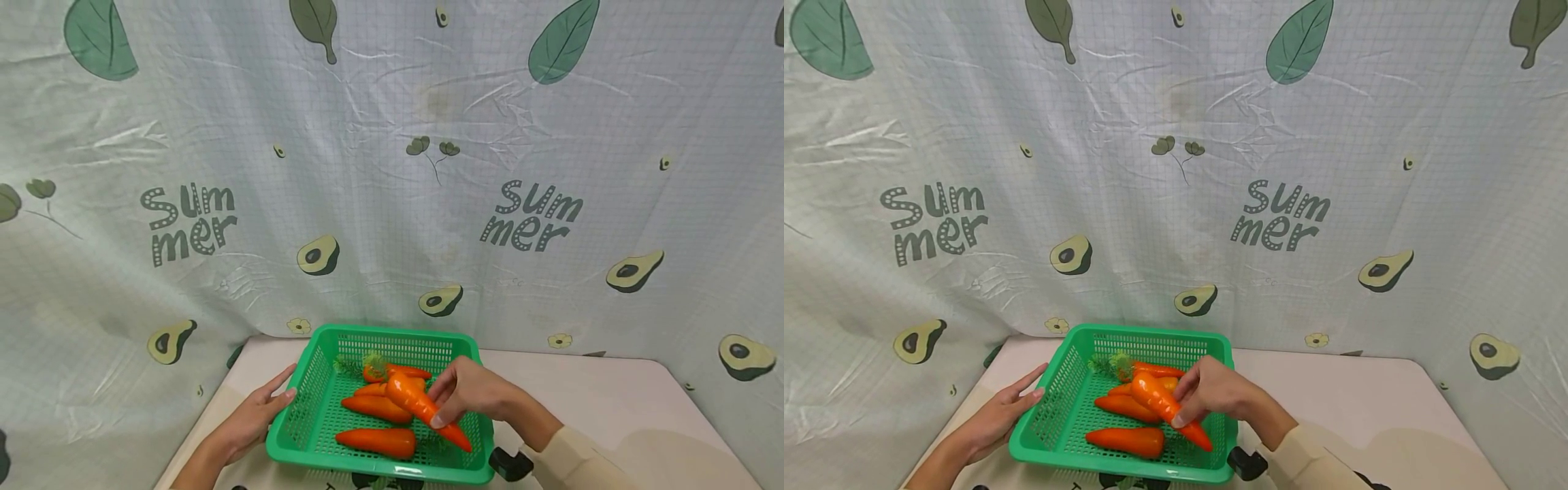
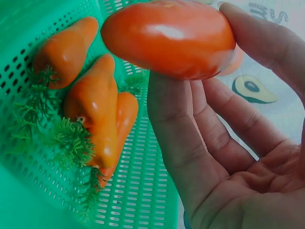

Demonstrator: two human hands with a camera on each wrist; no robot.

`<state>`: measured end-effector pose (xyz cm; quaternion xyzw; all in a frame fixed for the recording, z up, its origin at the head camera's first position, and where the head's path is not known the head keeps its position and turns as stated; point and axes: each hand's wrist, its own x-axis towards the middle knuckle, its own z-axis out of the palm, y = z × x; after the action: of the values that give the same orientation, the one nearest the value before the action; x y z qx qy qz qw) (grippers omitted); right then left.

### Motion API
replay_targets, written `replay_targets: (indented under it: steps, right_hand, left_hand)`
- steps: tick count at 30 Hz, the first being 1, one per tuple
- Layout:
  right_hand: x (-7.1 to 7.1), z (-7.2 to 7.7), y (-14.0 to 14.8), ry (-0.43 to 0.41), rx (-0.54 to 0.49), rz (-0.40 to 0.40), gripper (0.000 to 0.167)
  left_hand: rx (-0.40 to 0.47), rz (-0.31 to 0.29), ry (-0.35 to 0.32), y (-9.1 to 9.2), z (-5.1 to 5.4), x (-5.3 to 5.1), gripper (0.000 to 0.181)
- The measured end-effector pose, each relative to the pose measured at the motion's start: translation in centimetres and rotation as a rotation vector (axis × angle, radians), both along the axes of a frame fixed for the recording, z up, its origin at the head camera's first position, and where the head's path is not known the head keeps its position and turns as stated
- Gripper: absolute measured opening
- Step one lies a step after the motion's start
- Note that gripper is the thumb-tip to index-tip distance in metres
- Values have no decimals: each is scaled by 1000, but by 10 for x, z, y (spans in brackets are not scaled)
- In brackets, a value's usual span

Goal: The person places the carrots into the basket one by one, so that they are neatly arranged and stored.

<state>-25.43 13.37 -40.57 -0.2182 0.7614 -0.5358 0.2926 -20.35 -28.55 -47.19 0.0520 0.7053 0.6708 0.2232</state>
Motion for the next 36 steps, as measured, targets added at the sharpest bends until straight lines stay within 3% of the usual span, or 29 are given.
replay_targets:
  steps: [36]
  right_hand:
    - [-17,-12,-43,13,113,256,20]
  left_hand:
    - [-22,18,-12,-1,0,-1,83]
